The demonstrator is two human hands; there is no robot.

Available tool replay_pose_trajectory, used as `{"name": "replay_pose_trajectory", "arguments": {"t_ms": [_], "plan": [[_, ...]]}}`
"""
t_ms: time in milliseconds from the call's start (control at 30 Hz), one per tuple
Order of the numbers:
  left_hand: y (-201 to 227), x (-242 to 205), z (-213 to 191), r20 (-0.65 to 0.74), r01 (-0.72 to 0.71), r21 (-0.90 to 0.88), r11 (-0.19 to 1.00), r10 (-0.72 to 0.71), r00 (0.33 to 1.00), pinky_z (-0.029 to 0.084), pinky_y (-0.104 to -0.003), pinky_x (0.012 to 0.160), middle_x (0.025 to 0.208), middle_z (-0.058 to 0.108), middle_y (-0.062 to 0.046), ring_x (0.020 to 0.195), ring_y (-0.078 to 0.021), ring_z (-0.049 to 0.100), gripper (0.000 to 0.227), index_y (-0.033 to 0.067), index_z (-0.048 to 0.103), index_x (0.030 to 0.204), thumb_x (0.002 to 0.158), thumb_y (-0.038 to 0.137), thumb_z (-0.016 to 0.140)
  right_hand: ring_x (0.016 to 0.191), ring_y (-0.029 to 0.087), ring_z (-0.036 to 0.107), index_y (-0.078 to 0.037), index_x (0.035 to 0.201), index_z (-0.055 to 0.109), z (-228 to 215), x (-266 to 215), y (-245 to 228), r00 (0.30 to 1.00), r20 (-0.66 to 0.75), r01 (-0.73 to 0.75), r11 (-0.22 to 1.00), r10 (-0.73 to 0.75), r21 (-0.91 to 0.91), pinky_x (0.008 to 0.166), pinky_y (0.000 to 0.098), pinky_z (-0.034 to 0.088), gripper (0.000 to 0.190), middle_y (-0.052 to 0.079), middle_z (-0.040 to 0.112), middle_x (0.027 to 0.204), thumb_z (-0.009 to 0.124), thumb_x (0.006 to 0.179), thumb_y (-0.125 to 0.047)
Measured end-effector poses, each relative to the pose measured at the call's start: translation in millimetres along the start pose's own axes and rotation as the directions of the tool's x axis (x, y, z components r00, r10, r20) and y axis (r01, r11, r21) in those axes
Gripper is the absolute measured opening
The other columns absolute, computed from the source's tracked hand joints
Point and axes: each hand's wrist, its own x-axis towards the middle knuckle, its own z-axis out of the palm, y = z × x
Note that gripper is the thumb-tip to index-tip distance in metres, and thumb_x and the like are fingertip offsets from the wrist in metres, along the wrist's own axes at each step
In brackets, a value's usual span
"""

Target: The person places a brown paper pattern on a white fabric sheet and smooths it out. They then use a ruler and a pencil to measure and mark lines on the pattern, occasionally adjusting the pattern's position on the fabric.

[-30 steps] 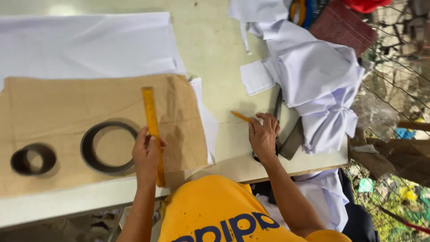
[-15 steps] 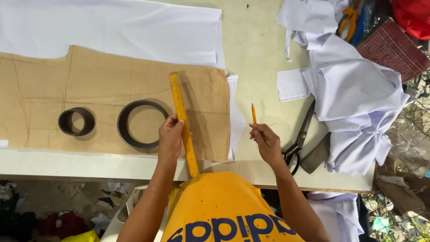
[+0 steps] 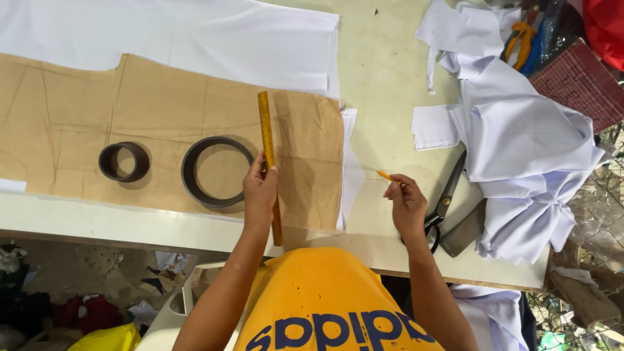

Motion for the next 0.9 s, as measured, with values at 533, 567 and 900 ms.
{"name": "replay_pose_trajectory", "arguments": {"t_ms": [533,567,900], "plan": [[-19,78,-34,0.654,-0.654,0.754,-0.058,0.167,0.738,-0.003,-0.067,0.128,0.179,0.019,-0.009,0.164,-0.0436,0.003,0.096,0.0157,0.031,0.170,0.094,0.064,0.064,0.080,0.023,0.076,0.006,0.119,0.072,19,40,-1,1.000,0.023,0.008,0.997,-0.010,0.071,0.072,0.0314,0.064,0.017,0.025,0.078,0.099,0.068,0.105,-0.003],[-16,80,-33,0.648,-0.644,0.761,-0.080,0.130,0.750,-0.007,-0.068,0.127,0.180,0.017,-0.006,0.165,-0.0421,0.000,0.098,0.0181,0.029,0.171,0.093,0.067,0.064,0.082,0.023,0.076,0.006,0.121,0.072,25,45,0,0.999,0.035,-0.004,0.996,0.001,0.087,0.071,0.0306,0.064,0.019,0.026,0.078,0.102,0.068,0.104,-0.002],[-23,84,-35,0.649,-0.635,0.761,-0.137,0.160,0.744,-0.011,-0.066,0.127,0.180,0.021,0.000,0.163,-0.0364,0.015,0.098,0.0230,0.030,0.170,0.092,0.074,0.060,0.085,0.023,0.077,0.007,0.128,0.068,63,86,-3,0.995,0.049,-0.094,0.970,0.085,0.224,0.068,0.0262,0.064,0.024,0.025,0.078,0.108,0.062,0.107,-0.003]]}}
